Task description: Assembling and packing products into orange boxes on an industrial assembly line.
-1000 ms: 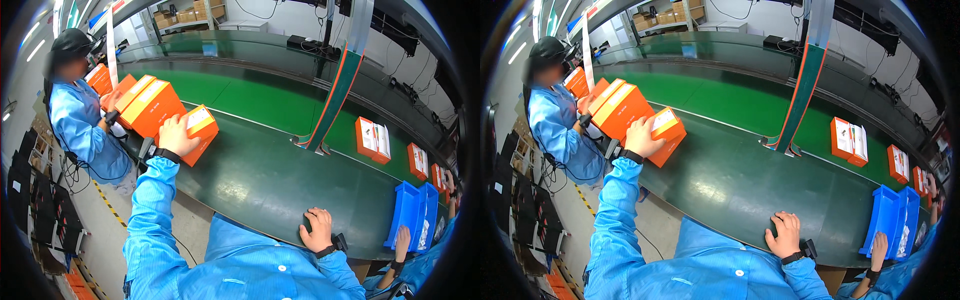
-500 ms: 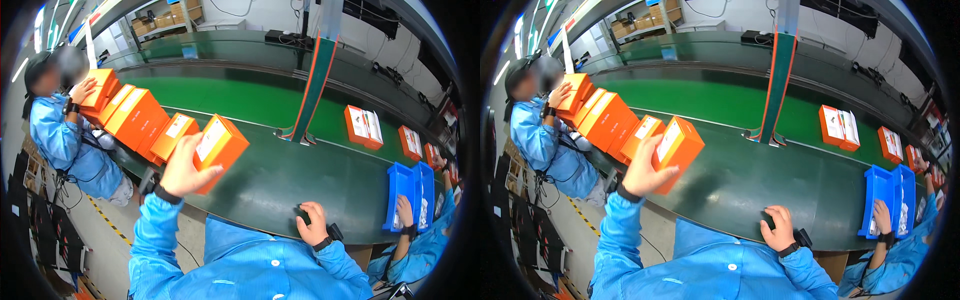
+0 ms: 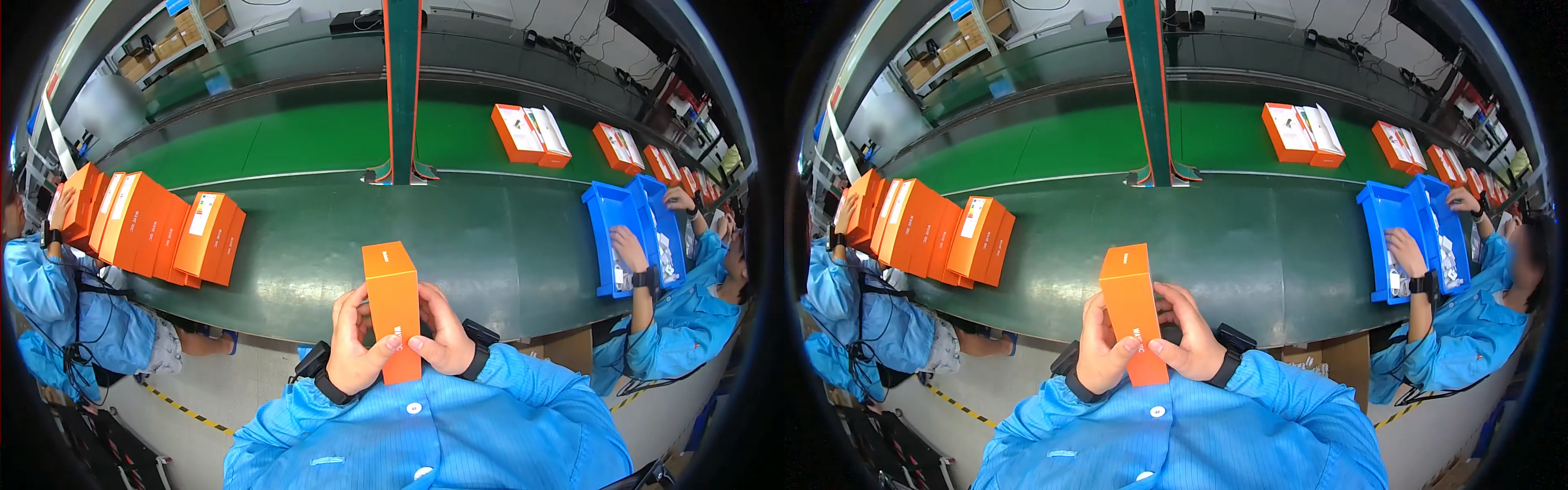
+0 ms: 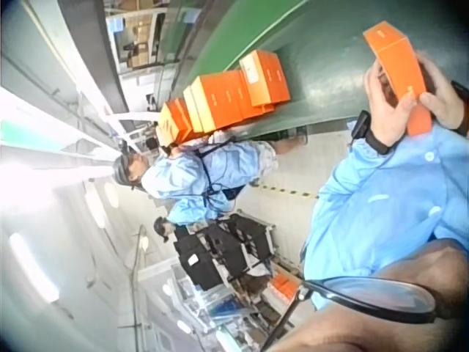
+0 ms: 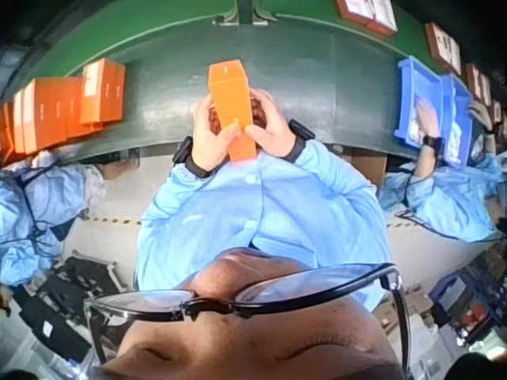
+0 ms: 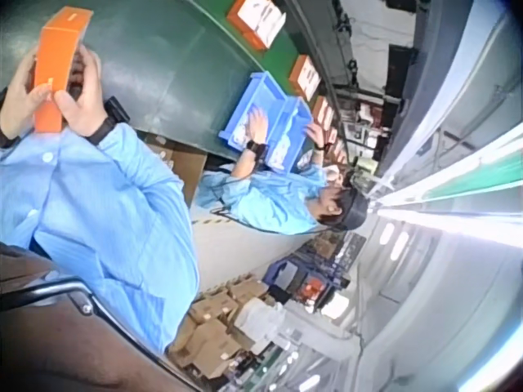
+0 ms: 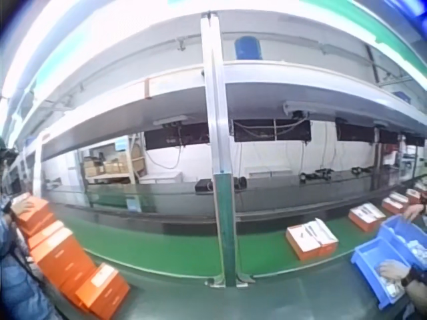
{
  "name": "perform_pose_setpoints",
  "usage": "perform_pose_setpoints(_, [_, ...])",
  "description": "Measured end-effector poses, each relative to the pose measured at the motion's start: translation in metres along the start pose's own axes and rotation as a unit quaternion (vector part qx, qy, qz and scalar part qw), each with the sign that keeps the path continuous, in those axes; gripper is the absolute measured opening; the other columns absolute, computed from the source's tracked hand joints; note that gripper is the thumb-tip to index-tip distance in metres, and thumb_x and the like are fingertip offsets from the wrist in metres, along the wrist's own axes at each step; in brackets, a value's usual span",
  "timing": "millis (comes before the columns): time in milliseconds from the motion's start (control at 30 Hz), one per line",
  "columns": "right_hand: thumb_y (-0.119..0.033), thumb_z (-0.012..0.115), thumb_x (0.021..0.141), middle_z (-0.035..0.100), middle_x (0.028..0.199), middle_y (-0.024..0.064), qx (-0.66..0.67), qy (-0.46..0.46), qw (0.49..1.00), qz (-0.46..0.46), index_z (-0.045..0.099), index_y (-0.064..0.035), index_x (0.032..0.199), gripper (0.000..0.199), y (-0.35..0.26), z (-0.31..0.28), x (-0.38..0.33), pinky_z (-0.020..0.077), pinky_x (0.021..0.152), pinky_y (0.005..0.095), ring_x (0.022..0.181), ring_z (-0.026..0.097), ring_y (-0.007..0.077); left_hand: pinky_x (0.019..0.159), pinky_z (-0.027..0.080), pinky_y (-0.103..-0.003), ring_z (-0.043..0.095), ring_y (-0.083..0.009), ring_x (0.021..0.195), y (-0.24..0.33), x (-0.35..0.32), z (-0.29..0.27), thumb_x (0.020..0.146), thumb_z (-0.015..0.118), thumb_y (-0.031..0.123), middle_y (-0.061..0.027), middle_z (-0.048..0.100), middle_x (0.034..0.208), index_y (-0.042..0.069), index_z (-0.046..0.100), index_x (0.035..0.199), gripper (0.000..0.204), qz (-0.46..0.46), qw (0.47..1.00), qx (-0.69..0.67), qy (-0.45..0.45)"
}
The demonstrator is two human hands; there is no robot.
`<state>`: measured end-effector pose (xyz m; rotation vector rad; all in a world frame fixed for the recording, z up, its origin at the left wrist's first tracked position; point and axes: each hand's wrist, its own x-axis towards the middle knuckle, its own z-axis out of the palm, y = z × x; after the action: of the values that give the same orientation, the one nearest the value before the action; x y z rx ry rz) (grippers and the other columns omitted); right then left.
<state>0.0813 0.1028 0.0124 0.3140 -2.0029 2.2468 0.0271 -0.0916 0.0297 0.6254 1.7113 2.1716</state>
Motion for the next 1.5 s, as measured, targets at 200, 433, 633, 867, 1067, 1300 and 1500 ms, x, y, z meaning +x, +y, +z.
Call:
perform_pose_setpoints(200, [-0.042,0.074,0.100,0.036,0.156,0.0174,0.044,0.022,0.999,-0.003,0.027,0.0033,0.165,0.093,0.004,-0.008,-0.002,0.0479,0.111,0.0426,0.131,0.052,0.0263,0.121,0.045,-0.048,0.047,-0.0332,0.150,0.003,0.002,-0.005,0.105,0.070,0.031,-0.0129,0.032,0.158,-0.002,0.026,0.168,0.084,-0.026,0.998,-0.013,-0.055])
perform_pose_setpoints(433, [-0.047,0.069,0.098,0.034,0.157,0.0179,0.035,0.031,0.999,0.021,0.027,0.0049,0.164,0.094,0.005,-0.010,-0.002,0.0440,0.116,0.0445,0.136,0.049,0.0286,0.126,0.037,-0.048,0.044,-0.0347,0.154,-0.001,0.002,-0.014,0.108,0.061,0.021,-0.0136,0.036,0.162,-0.003,0.031,0.168,0.071,-0.056,0.993,-0.062,-0.088])
perform_pose_setpoints(633, [-0.042,0.065,0.096,0.029,0.160,0.0207,0.014,0.039,0.998,0.036,0.025,0.0061,0.163,0.092,0.004,-0.008,-0.002,0.0350,0.124,0.0472,0.148,0.038,0.0342,0.127,0.036,-0.048,0.042,-0.0325,0.156,0.002,0.001,-0.017,0.106,0.065,0.015,-0.0112,0.037,0.163,-0.002,0.031,0.166,0.071,-0.115,0.981,-0.099,-0.119])
perform_pose_setpoints(867, [-0.044,0.060,0.096,0.027,0.161,0.0261,0.019,0.048,0.998,0.042,0.022,0.0078,0.163,0.093,0.006,0.000,0.001,0.0242,0.130,0.0492,0.155,0.028,0.0375,0.128,0.035,-0.048,0.044,-0.0304,0.154,0.006,0.012,-0.026,0.099,0.078,0.022,-0.0141,0.041,0.166,0.001,0.025,0.169,0.091,-0.156,0.971,-0.093,-0.154])
perform_pose_setpoints(1067, [-0.041,0.062,0.098,0.032,0.161,0.0245,0.036,0.051,0.997,0.048,0.021,0.0056,0.165,0.092,0.002,0.001,0.015,0.0278,0.128,0.0495,0.154,0.033,0.0356,0.125,0.040,-0.045,0.051,-0.0281,0.148,-0.003,0.028,-0.020,0.090,0.089,0.034,-0.0162,0.047,0.161,0.000,0.022,0.169,0.109,-0.148,0.977,-0.094,-0.120])
perform_pose_setpoints(1300, [-0.030,0.068,0.101,0.039,0.159,0.0137,0.152,0.069,0.985,0.046,0.028,0.0001,0.165,0.081,-0.008,-0.017,0.027,0.0480,0.114,0.0406,0.133,0.055,0.0225,0.121,0.044,-0.043,0.053,-0.0265,0.145,-0.007,0.033,-0.013,0.084,0.090,0.033,-0.0159,0.051,0.155,-0.002,0.028,0.164,0.107,-0.088,0.987,-0.130,-0.039])
perform_pose_setpoints(1500, [-0.031,0.068,0.100,0.054,0.145,0.0127,0.174,0.164,0.970,0.035,0.032,0.0019,0.162,0.079,-0.017,-0.032,0.026,0.0494,0.111,0.0384,0.128,0.059,0.0214,0.114,0.051,-0.043,0.062,-0.0277,0.135,-0.018,0.020,-0.037,0.084,0.086,0.040,-0.0152,0.060,0.147,-0.003,0.041,0.157,0.095,-0.065,0.984,-0.166,0.027])
